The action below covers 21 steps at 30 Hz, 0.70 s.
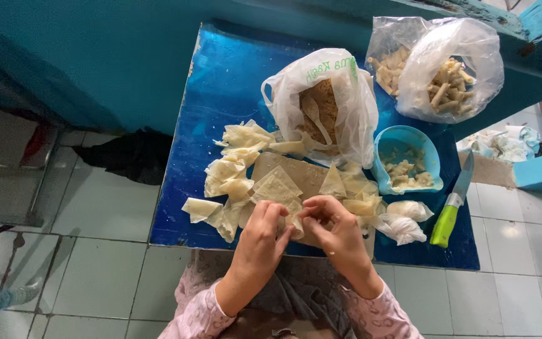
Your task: The person sits at a small blue table folding square dough wrappers into triangular filled pieces by hand, pressing the edges closed, and placing the folded pieces into a plastic bag. They repeatedly take wrappers from a pile, fold them one at a time, and occasionally reach into a bag of filling.
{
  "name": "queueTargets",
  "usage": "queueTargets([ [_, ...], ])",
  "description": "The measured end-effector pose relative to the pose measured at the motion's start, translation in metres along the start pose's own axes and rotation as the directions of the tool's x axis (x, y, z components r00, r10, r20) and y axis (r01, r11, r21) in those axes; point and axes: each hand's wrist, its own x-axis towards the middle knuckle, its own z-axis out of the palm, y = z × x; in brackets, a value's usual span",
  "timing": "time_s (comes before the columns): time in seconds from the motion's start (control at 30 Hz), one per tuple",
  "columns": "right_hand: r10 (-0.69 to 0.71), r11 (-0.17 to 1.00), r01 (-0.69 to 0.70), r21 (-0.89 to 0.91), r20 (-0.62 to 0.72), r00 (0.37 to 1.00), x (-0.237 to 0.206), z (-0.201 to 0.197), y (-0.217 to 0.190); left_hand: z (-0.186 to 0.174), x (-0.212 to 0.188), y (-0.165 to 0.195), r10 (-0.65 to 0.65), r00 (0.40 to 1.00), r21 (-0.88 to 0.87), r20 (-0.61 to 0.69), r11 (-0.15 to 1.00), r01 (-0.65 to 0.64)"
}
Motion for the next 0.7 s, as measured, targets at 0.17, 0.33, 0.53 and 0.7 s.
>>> queueTargets([
  [0.17, -0.141, 0.960, 0.127, -0.249, -0.036, 0.989, 0.001, 0.006, 0.003, 0.000, -0.001, 0.000, 0.075, 0.997, -0.001, -0.020, 0.997, -0.075],
  [0.33, -0.419, 0.764, 0.403, -0.504, 0.087, 0.904, -0.005, 0.003, -0.007, 0.002, -0.003, -0.004, 0.131, 0.991, 0.055, 0.037, 0.990, -0.133],
  [0.53, -0.527, 0.436, 0.592, -0.678, 0.341, 0.779, -0.020, -0.011, -0.021, -0.007, -0.003, -0.008, 0.278, 0.956, 0.216, 0.095, 0.932, -0.292],
  [0.7, -0.576, 0.451, 0.593, -0.667, 0.290, 0.764, -0.018, -0.011, -0.008, -0.015, -0.009, -0.010, 0.367, 0.920, 0.182, 0.139, 0.904, -0.388],
])
